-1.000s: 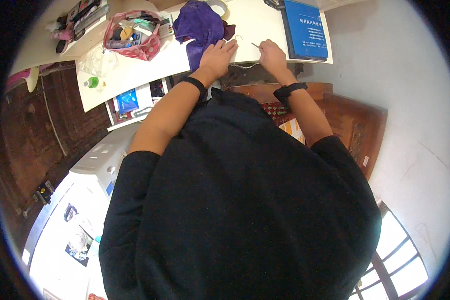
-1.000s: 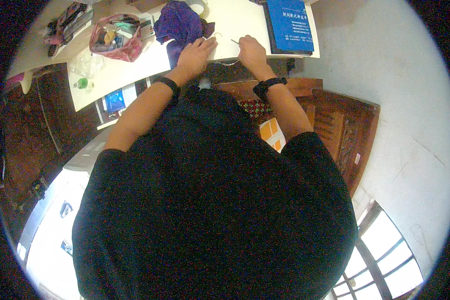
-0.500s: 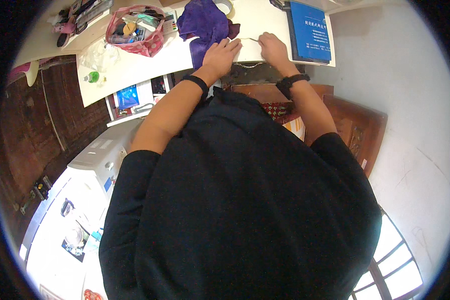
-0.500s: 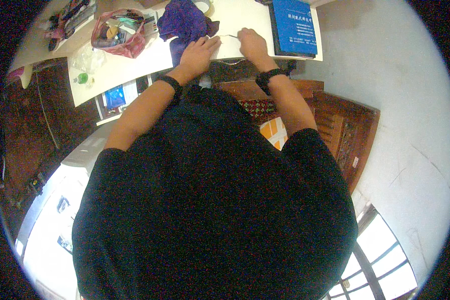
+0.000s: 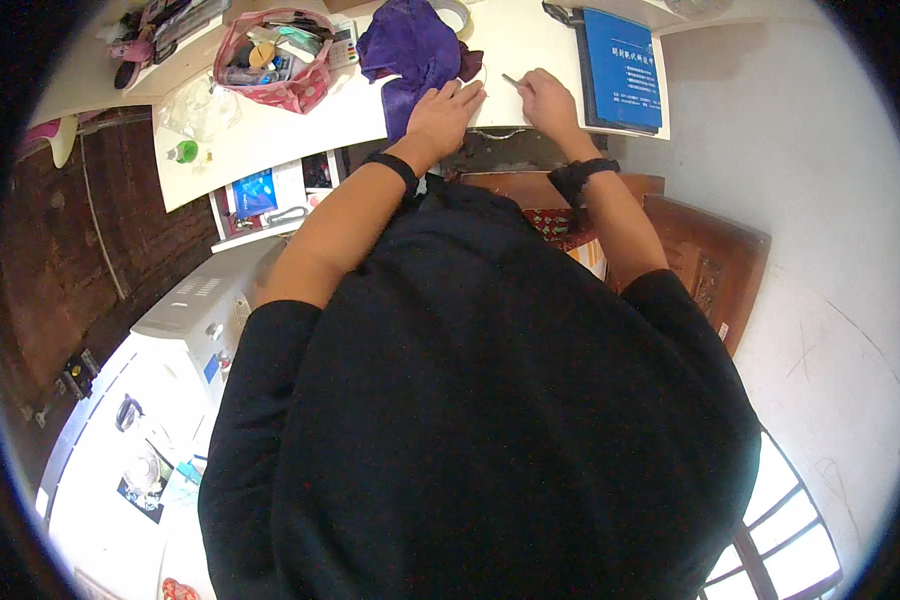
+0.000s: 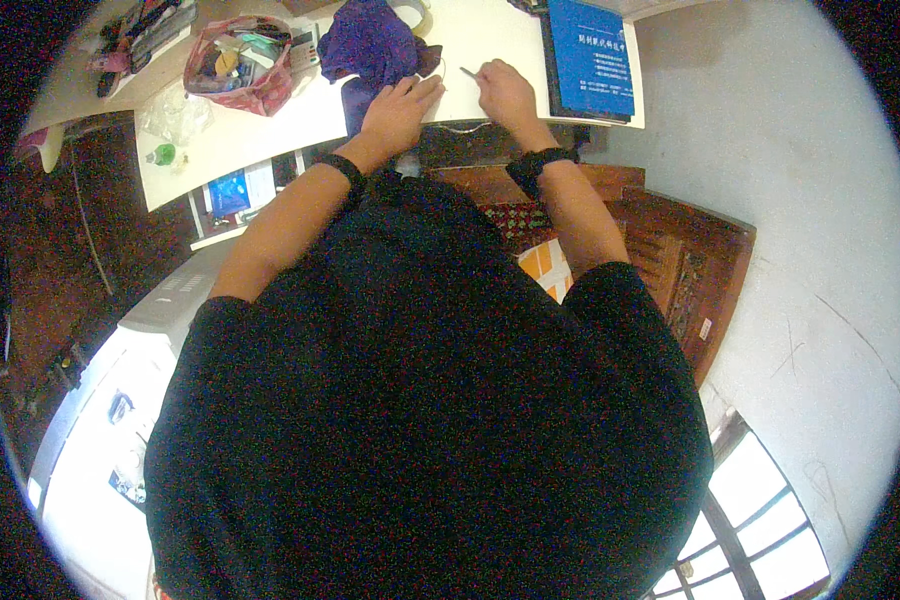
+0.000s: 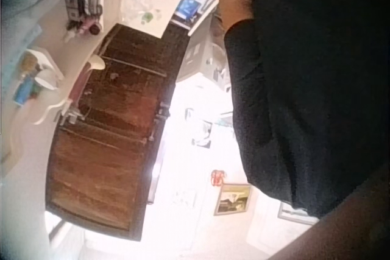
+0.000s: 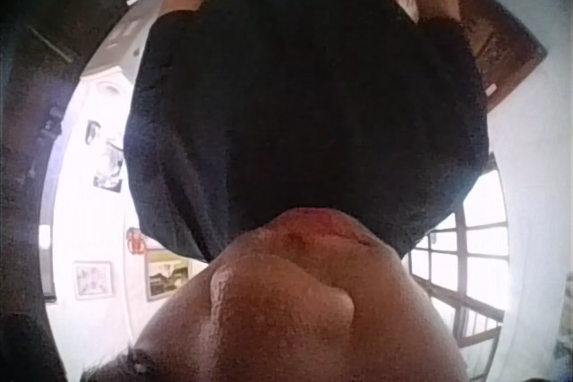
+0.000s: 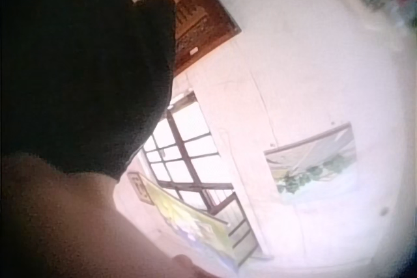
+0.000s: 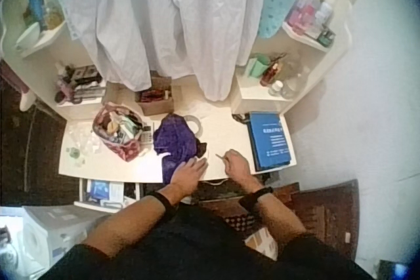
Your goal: The person handles a blue elastic band and then picks up a broken burgundy bow hair clip. They use their hands to reassemble the metallic components of the clip, pressing the hinge parts together and fitting the spring mechanism back into place until the clip is functional.
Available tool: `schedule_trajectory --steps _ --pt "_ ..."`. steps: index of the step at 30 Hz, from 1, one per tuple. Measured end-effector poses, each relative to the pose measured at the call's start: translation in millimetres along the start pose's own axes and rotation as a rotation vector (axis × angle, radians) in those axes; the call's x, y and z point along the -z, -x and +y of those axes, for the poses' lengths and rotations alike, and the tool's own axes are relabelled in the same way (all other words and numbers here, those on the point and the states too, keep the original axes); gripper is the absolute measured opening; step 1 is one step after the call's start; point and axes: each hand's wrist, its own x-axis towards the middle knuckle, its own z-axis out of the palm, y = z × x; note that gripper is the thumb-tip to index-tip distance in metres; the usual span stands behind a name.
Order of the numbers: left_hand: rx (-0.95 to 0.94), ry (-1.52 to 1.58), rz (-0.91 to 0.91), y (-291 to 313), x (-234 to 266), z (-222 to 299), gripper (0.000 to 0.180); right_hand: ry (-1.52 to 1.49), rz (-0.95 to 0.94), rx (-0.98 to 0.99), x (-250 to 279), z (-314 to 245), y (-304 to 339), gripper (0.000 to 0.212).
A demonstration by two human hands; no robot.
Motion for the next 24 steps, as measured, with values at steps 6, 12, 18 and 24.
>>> schedule_trajectory --steps 6,12,18,24 --pt "0.034 0.095 0.004 0 0 -1 0.064 0.069 -0.004 0.078 -14 -25 -26 0.011" --pt "0.05 0.002 -0.033 -1 3 2 0.061 0.207 -0.078 0.008 -14 -15 -13 0.01" --pt "0.048 0.039 0.005 -1 -3 0 0.063 0.169 -0.026 -0.022 -2 11 26 0.007" --pt "0.056 0.06 -0.031 -3 0 -1 0.062 0.108 0.037 -0.057 -7 -4 24 0.006"
